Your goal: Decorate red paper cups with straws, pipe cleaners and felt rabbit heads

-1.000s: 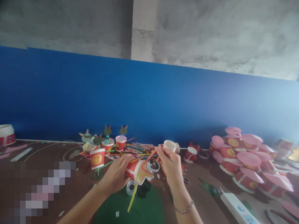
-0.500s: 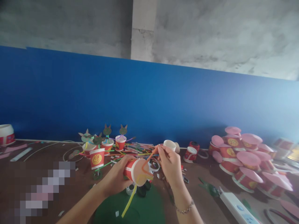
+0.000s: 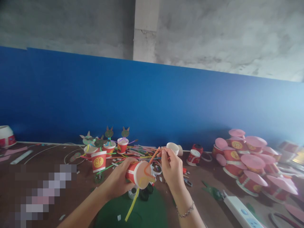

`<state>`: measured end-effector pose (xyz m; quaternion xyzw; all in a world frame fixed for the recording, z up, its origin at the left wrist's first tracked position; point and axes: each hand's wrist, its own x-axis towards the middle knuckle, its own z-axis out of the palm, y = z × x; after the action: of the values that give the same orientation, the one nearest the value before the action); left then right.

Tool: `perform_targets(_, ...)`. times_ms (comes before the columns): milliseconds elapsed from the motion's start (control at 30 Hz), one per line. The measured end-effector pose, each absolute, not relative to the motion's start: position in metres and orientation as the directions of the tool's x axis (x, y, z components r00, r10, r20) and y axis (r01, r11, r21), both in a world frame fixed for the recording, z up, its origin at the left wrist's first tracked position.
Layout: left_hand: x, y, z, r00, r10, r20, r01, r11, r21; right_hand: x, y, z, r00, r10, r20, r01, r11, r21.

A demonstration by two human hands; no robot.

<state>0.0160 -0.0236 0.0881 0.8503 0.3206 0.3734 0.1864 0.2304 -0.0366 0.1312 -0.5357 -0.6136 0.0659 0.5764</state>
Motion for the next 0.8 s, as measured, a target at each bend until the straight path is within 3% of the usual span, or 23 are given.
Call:
perform_targets(100,0.016,-0.024,0.088,0.521,0.676,0.521,0.446,-0.736,0.510,0.230,-0.038,0.132,0.258,0.748,0.611,0.514,0.429,-0.743)
perform_targets(233,0.016,-0.023,0.085,0.532,0.640,0.555,0.455,-0.769,0.450,0.230,-0.040,0.134,0.307,0.747,0.590,0.564,0.357,-0.745)
perform_targets(633,0.017,-0.021,0.084,0.546,0.638,0.543,0.470,-0.770,0.431,0.226,-0.042,0.143,0.350,0.789,0.505,0.475,0.315,-0.822)
perform_targets(800,0.017,-0.021,0.080,0.559,0.641,0.526,0.600,-0.751,0.276,0.231,-0.039,0.134,0.320,0.774,0.546,0.561,0.310,-0.768)
